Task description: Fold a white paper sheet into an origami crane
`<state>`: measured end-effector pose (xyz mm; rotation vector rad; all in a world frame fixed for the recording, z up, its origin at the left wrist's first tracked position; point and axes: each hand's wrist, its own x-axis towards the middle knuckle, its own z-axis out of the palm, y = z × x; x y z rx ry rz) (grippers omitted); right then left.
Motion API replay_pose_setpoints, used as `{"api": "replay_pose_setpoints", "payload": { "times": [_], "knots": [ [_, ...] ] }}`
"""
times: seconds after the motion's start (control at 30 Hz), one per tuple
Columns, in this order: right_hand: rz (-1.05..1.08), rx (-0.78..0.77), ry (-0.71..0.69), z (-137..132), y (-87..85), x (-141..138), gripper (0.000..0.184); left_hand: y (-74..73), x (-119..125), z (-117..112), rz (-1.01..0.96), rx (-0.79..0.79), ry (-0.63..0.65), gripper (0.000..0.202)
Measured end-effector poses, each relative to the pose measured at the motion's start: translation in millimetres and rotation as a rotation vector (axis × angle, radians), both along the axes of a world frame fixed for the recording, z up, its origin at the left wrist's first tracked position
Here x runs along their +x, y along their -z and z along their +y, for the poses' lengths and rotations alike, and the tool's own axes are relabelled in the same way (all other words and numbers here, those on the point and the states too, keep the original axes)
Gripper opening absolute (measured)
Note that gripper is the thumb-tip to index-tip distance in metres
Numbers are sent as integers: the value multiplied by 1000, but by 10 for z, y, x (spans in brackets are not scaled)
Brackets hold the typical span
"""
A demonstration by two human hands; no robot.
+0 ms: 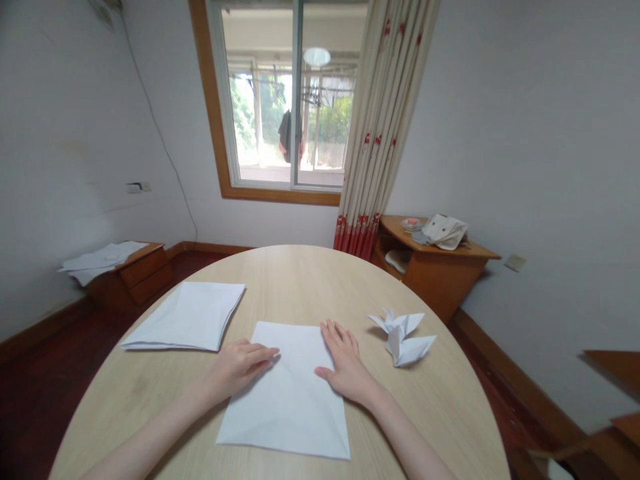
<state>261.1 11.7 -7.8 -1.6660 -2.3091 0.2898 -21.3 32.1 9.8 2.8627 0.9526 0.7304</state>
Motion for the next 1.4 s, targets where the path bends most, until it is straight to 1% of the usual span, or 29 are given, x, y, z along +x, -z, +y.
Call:
{"api": "replay_pose_setpoints", "payload": {
  "times": [0.07,0.13,0.23,0.3,0.37,0.5,0.6,0.77,0.87,1.0,1.13,1.4],
  "knots": [
    [21,4,-51,1,3,23,88,14,-12,16,-48,-50,-10,25],
    [31,2,-63,4,8,38,91,31,-23,40,-90,-100,-36,28],
    [35,-1,-47,13,11,51,99,78,-37,96,-149,-87,-77,36],
    [32,-10,-28,24,3,59,105,113,-48,139,-181,-57,-90,50],
    [29,-37,-9,36,-15,68,111,137,-61,172,-198,-75,-92,64],
    [59,-91,5,48,-61,88,118,145,-85,192,-180,-209,-101,88],
    [102,-86,-10,44,-80,97,118,147,-96,194,-134,-285,-136,98],
    [119,-83,-1,40,-74,95,121,168,-108,216,-43,-322,-185,105],
    [136,-61,-2,33,-65,88,123,177,-107,223,-45,-267,-204,110],
    [139,-42,19,6,-84,54,123,172,-95,208,-118,-157,-214,117],
    [133,-30,58,-24,-131,12,121,143,-78,175,-180,-133,-197,116],
    [119,19,76,-16,-142,10,118,108,-53,147,-183,-141,-205,110]
  ]
}}
